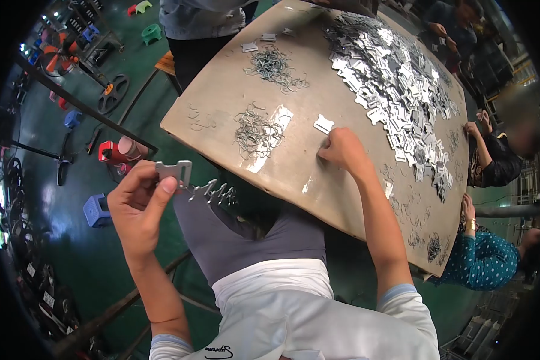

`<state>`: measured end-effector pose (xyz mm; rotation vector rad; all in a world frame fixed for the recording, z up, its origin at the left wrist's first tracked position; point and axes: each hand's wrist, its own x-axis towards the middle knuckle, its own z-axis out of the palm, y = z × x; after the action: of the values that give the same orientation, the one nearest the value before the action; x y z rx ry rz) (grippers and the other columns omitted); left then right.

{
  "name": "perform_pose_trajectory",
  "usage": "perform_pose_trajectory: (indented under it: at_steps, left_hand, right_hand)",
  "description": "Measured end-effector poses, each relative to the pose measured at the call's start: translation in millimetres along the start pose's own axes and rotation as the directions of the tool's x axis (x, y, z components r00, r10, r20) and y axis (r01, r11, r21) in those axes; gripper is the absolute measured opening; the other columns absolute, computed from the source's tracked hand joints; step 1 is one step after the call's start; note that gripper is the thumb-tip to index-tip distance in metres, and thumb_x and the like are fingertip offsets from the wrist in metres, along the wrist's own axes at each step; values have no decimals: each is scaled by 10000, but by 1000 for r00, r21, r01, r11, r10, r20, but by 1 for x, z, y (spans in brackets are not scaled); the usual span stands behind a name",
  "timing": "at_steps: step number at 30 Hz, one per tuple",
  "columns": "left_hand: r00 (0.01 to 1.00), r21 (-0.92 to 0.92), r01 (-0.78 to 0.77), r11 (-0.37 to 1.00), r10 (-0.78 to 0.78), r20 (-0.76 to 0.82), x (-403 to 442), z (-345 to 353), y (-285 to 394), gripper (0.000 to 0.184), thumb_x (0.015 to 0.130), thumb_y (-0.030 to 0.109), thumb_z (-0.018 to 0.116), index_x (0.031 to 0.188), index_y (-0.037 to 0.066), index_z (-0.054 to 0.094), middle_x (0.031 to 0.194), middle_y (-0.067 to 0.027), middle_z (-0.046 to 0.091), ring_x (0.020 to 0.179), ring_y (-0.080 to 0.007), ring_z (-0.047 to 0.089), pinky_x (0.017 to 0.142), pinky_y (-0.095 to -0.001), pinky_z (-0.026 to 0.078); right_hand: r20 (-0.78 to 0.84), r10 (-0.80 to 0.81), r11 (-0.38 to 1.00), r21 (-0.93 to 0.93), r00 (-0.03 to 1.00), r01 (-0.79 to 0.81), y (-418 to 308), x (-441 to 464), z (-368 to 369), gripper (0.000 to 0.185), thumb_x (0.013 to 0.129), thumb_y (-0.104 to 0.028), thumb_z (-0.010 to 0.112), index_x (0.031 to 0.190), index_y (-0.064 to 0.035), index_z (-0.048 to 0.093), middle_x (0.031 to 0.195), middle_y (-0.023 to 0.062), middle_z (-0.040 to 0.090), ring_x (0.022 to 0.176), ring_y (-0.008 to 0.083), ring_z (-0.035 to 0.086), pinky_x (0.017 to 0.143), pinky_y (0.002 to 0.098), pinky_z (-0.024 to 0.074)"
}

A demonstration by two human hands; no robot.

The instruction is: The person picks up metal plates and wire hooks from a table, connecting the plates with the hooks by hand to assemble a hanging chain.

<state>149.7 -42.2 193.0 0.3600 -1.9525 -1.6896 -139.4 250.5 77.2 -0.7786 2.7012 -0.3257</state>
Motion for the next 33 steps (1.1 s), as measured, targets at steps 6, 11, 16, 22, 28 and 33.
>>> perform_pose_trajectory:
  at_steps: [6,11,16,22,28,33]
  left_hand:
    - [1000,-25,26,999,-26,5,-5,2,0,160,935,30,791,1029,-67,705,941,-47,651,824,-108,632,737,-246,496]
    - [999,-35,33,999,-34,-5,-9,2,2,150,932,20,789,1013,-70,700,943,-49,646,826,-108,632,741,-246,503]
    - [998,-54,56,997,-57,-9,-13,3,0,145,927,9,787,999,-76,694,953,-47,640,839,-108,631,754,-244,510]
    - [997,-55,73,996,-72,6,-11,6,-4,140,926,0,784,987,-83,690,965,-51,641,863,-103,626,778,-243,516]
    - [998,-79,65,995,-63,26,-11,11,-6,112,939,-18,759,1010,-82,700,963,-59,655,854,-119,655,777,-258,539]
    - [996,-82,88,993,-85,36,-14,12,-10,110,941,-15,758,1016,-76,707,959,-57,663,860,-116,655,779,-249,529]
  right_hand:
    - [-124,-142,976,148,982,160,-17,28,10,249,842,-146,664,972,40,767,921,255,732,878,437,709,832,485,580]
    - [-227,-362,882,231,904,411,-59,58,16,243,913,-176,671,1045,3,769,1071,214,700,1045,401,681,930,470,553]
    - [-292,-380,861,236,878,451,-82,105,40,257,951,-210,710,1073,9,766,1063,195,685,985,392,682,895,447,557]
    - [-96,-405,914,-16,909,406,-109,145,43,219,799,-149,713,882,47,764,945,258,731,893,453,721,827,507,595]
    - [-133,-276,941,166,952,296,-117,132,25,272,737,-177,764,846,71,739,862,260,729,771,416,728,720,464,593]
    - [-218,-41,655,731,975,191,-80,133,49,298,788,-144,784,997,67,759,745,66,698,627,104,628,557,265,483]
